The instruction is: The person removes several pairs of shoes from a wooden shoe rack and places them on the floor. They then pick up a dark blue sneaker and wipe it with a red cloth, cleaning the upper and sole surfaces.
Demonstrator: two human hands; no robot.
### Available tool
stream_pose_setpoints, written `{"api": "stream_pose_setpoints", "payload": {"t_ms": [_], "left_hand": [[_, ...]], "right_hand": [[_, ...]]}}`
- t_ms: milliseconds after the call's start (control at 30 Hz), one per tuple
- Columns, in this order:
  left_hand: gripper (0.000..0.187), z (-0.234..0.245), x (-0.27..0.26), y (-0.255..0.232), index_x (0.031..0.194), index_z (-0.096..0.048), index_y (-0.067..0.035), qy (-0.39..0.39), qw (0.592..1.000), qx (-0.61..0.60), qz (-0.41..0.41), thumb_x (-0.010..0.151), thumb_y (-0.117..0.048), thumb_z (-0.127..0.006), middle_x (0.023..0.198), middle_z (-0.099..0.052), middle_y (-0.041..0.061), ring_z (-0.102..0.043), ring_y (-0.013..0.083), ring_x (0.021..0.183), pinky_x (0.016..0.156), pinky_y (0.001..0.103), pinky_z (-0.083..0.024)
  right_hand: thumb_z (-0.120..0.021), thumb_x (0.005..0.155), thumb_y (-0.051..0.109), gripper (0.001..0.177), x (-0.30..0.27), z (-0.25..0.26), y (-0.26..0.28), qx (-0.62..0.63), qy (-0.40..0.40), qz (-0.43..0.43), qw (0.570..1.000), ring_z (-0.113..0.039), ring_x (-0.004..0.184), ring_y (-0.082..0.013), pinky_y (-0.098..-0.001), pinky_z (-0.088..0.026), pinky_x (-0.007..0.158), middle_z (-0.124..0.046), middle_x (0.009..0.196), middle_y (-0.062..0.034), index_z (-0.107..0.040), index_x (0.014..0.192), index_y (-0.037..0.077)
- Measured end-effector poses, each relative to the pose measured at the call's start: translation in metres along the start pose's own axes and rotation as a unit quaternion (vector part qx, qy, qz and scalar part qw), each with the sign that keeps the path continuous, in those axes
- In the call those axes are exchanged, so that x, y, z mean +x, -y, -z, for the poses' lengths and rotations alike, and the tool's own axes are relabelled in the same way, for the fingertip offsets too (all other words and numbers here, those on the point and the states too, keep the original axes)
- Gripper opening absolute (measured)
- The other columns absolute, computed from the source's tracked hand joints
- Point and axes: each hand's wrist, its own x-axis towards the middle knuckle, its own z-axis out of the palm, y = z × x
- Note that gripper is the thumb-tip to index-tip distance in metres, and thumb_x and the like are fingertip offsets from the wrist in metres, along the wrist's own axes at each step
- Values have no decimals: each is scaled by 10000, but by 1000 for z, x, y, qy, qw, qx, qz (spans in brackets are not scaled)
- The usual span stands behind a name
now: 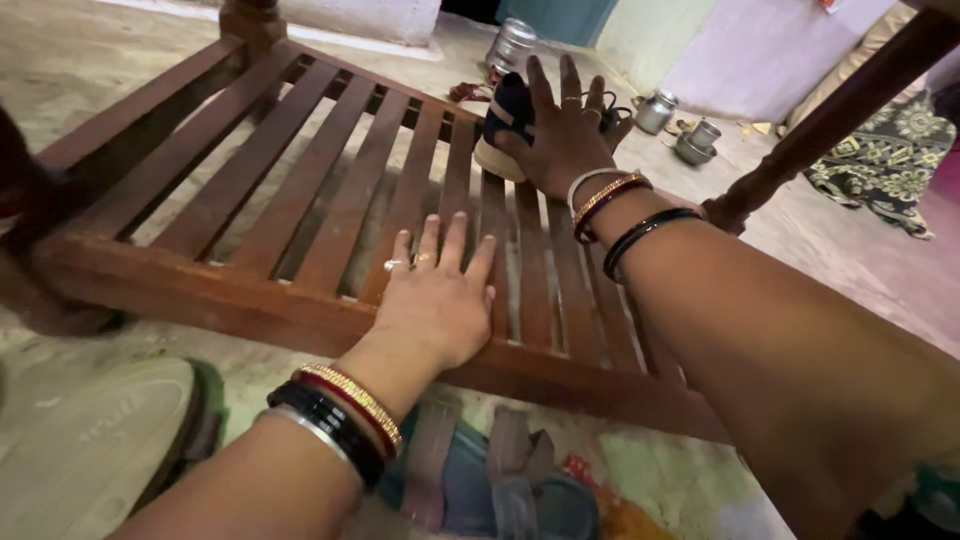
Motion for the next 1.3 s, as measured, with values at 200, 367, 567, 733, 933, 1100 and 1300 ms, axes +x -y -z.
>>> {"api": "stream_pose_setpoints", "payload": {"t_ms": [200, 367, 567, 733, 933, 1100, 1300], "left_hand": [[608, -4, -6, 0, 1564, -234, -143, 15, 999, 38, 5, 1009, -375, -315, 1668, -185, 182, -149, 354, 1492, 1185, 555, -50], [610, -1, -8, -3, 1571, -292, -163, -3, 1000, 25, 11, 1000, -372, -327, 1656, -226, 179, -176, 373, 1513, 1177, 568, -54], [617, 3, -9, -4, 1579, -304, -166, 8, 1000, 19, 9, 997, -367, -332, 1656, -218, 189, -168, 395, 1527, 1167, 586, -53], [613, 2, -10, -4, 1575, -320, -161, 6, 1000, 11, 7, 996, -361, -344, 1652, -223, 197, -175, 404, 1523, 1167, 588, -61], [571, 5, -11, -5, 1530, -350, -150, 1, 1000, 7, 6, 997, -355, -358, 1648, -236, 202, -186, 395, 1490, 1172, 590, -67], [547, 6, -11, -3, 1500, -383, -143, -10, 1000, 2, 3, 994, -351, -380, 1633, -277, 199, -218, 391, 1469, 1173, 587, -86], [614, 3, -17, 0, 1529, -368, -66, -62, 997, -49, 11, 988, -331, -488, 1547, -390, 166, -315, 356, 1467, 1218, 568, -183]], "right_hand": [[-421, 972, 778, 961, 42, -26, -24, 108, 70, 67, 989, -334, 1453, -546, -642, -298, 1230, -335, 1566, -290, -139, 1664, 173], [-466, 967, 707, 776, 40, -21, -19, -67, 70, 11, 995, -142, 1529, -527, -804, -179, 1073, -214, 1691, -157, -276, 1594, 291], [-591, 868, 707, 965, 48, -1, -29, 20, 145, 7, 989, -617, 1260, -451, -498, -457, 1093, -652, 1323, -240, -236, 1643, 256], [-720, 813, 644, 864, 58, -17, -55, 86, 138, 11, 987, -703, 1184, -368, -467, -536, 1025, -742, 1229, -190, -464, 1500, 187], [-781, 814, 628, 936, 73, -28, -54, 162, 85, 115, 976, -606, 1206, -367, -453, -478, 990, -619, 1326, -195, -382, 1527, 173], [-676, 826, 661, 672, 69, -18, -41, 141, 98, 44, 984, -715, 1076, -290, -421, -522, 961, -750, 1142, -127, -691, 1296, 182], [-519, 916, 703, 640, 16, 1, -10, 99, 101, 33, 989, -758, 898, -298, -414, -554, 882, -787, 907, -122, -774, 1038, 129]]}}
